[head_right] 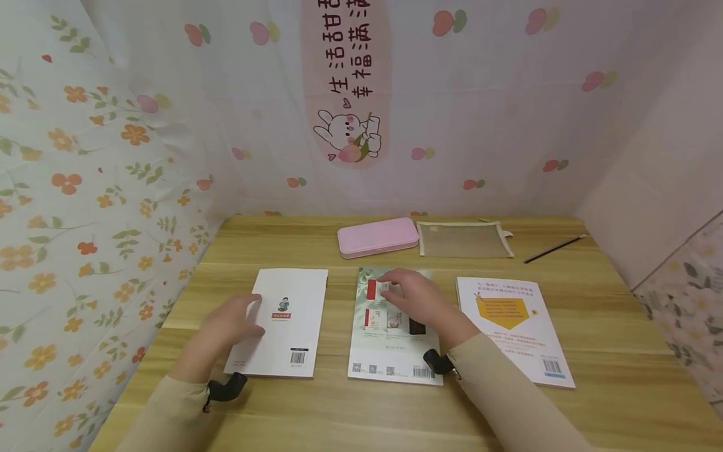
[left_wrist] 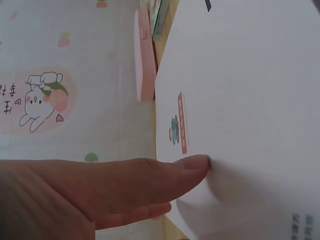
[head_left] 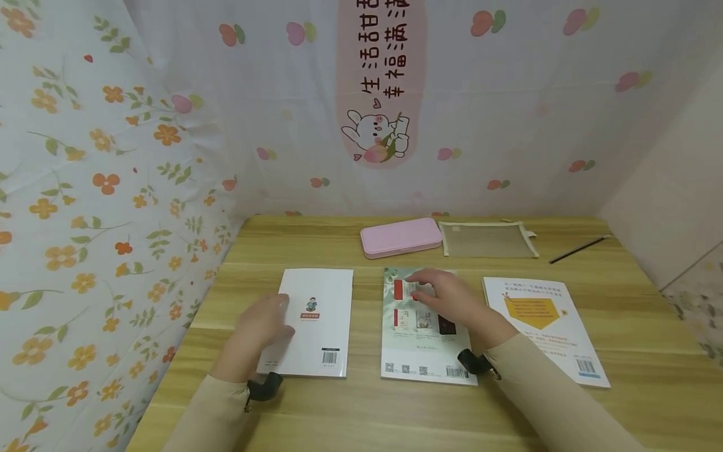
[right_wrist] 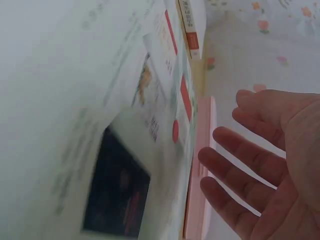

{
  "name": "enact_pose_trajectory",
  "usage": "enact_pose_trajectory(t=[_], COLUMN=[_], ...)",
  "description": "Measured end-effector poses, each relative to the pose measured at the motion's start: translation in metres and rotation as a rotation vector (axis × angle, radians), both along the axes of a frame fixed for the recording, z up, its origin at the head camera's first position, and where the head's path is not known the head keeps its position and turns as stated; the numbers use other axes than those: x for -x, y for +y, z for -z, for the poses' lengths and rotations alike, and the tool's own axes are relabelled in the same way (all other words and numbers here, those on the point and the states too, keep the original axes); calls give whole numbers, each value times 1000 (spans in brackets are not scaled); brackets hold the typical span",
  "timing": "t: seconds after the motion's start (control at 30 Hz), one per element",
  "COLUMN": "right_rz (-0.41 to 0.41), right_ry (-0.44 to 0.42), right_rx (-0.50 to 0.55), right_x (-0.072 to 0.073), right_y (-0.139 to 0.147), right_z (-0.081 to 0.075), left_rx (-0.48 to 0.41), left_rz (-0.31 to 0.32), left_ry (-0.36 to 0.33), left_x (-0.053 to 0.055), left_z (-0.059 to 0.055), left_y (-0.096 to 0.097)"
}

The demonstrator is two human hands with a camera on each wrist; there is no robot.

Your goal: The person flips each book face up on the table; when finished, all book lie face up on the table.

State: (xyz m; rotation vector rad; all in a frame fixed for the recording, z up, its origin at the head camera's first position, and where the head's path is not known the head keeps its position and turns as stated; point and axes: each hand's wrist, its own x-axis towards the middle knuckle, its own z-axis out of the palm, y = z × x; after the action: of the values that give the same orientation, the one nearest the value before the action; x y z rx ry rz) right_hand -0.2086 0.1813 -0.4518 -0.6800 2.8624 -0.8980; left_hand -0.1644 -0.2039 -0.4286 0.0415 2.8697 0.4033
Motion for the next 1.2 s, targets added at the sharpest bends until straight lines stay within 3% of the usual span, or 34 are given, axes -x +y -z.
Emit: enact_pose_trajectory(t=[0.13, 0.3, 0.7, 1.0, 1.2], right_rz=[-49, -101, -159, -234, -249], right_ry=[-61, -77, -69, -39, -95], right_rx=[56, 119, 46, -28, 29], right_x=[12, 29, 56, 66, 69], right_y=[-17, -37, -78, -97, -106], right_z=[-1, 7, 15, 15, 20], left_rx=[-37, -59, -135, -155, -201], left_rz=[-47, -44, -10, 34, 67], left_ry=[-7, -7, -36, -82, -100], left_x=[-2, -3, -9, -16, -21], left_z=[0, 3, 10, 2, 5], left_y=[-4, -9, -23, -25, -33])
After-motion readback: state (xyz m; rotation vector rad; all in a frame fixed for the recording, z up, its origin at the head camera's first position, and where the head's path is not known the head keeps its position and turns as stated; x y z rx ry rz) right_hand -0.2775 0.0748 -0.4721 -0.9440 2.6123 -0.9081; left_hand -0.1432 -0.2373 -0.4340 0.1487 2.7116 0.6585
